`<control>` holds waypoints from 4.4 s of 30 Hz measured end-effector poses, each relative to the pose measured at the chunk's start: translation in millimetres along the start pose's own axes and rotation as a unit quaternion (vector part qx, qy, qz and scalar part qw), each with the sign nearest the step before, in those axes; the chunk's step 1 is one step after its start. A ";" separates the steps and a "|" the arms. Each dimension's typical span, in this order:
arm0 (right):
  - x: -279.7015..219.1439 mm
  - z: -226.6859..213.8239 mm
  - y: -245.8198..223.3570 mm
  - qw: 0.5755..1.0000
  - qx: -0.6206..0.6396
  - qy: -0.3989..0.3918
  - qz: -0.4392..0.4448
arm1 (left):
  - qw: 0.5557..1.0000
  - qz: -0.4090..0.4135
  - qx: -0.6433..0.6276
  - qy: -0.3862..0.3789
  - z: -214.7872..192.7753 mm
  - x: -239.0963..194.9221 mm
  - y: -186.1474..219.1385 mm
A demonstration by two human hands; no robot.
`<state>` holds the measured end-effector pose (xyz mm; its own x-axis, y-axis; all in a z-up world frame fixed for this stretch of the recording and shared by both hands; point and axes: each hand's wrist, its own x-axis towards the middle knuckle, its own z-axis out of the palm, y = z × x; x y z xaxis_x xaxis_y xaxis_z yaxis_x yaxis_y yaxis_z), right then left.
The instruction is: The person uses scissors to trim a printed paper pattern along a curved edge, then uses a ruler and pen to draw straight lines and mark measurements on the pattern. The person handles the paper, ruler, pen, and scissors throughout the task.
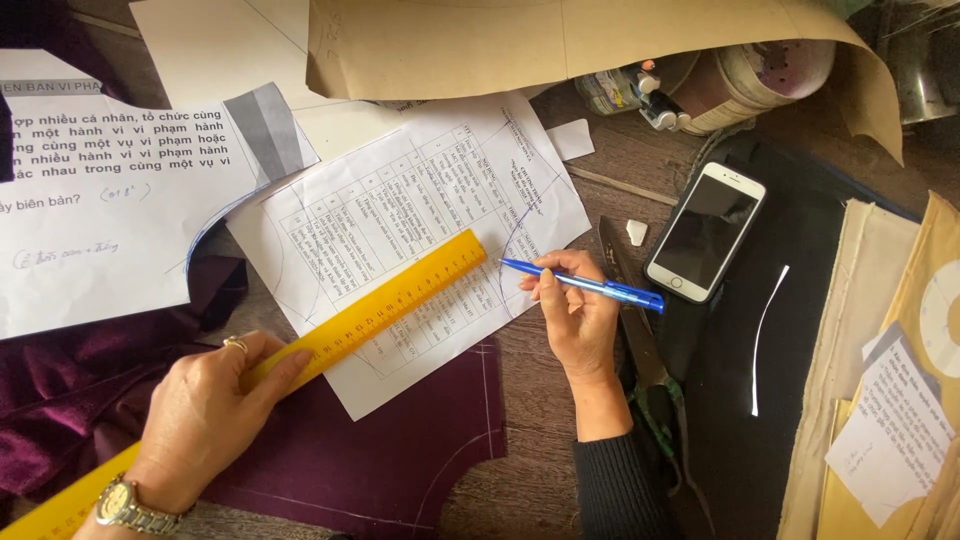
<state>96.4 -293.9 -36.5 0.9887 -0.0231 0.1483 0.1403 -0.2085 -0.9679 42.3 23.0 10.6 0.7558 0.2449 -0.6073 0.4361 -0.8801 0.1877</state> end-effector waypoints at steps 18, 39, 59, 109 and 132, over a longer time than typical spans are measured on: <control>23.3 19.3 8.8 1.000 0.016 -0.014 0.009 | 0.999 -0.013 0.018 -0.029 -13.2 26.5 -3.6; 28.7 17.6 9.6 0.998 0.024 -0.037 0.042 | 0.999 -0.014 -0.003 -0.047 -18.2 32.8 -1.6; 27.3 15.9 -2.7 0.996 0.072 0.043 0.032 | 0.978 0.007 -0.192 -0.076 -52.9 34.4 5.6; -57.5 22.9 -69.5 0.930 -0.348 -0.075 -0.097 | 0.923 0.034 -0.383 0.026 43.7 -10.2 -24.4; 9.8 68.6 -32.0 0.938 -0.256 -0.170 -0.161 | 0.845 0.486 -0.046 0.219 -16.3 32.0 36.6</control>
<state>105.3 -220.4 -17.9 0.8713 0.4173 0.2581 0.4767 -0.5954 -0.6467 90.4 5.2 10.6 0.8780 -0.4306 0.2091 -0.4741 -0.7212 0.5051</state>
